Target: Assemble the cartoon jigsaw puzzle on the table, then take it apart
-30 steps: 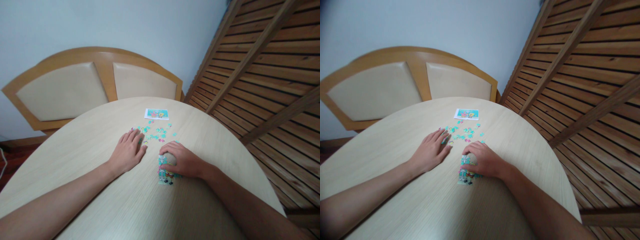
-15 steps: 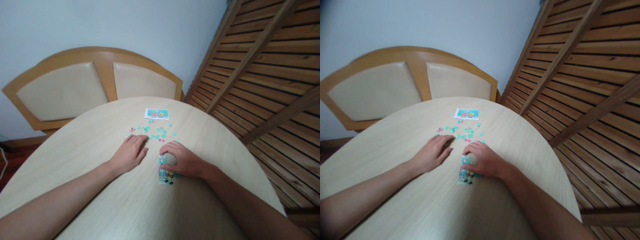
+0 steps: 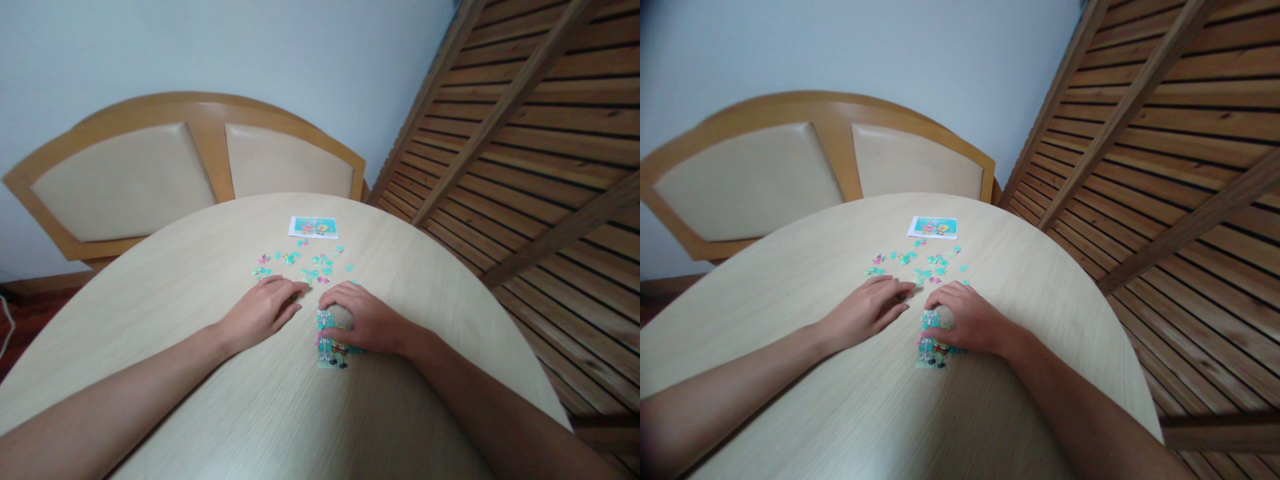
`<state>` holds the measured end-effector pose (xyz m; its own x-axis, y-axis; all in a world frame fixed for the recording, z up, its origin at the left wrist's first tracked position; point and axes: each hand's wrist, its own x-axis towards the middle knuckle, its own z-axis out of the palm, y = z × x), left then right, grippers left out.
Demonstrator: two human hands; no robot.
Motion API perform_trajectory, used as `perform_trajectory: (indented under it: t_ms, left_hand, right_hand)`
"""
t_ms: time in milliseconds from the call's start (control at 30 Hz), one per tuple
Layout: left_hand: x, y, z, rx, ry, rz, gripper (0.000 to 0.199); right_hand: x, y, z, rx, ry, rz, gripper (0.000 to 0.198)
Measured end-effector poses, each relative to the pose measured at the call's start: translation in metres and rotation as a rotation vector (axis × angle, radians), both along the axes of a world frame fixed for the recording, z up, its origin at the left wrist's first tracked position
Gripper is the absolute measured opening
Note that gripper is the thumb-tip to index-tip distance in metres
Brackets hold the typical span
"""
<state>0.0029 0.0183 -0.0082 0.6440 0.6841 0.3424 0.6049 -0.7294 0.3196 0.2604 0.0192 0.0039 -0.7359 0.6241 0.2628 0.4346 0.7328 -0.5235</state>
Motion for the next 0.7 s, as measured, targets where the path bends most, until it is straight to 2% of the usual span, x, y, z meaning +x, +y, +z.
perform_trajectory:
  t_ms: [133, 267, 700]
  left_hand:
    - [0.0003, -0.0011, -0.0002, -0.006, -0.028, -0.020, 0.031]
    - [-0.0003, -0.0015, -0.0018, 0.009, -0.045, 0.017, 0.031]
    - [-0.0019, 0.0003, -0.0026, -0.074, -0.103, 0.014, 0.029]
  right_hand:
    - [0.0000, 0.0006, -0.0007, 0.005, 0.008, 0.004, 0.035]
    - [0.0001, 0.0005, -0.0012, 0.004, 0.004, 0.001, 0.035]
    - [0.0010, 0.0003, -0.0012, 0.002, 0.005, 0.012, 0.034]
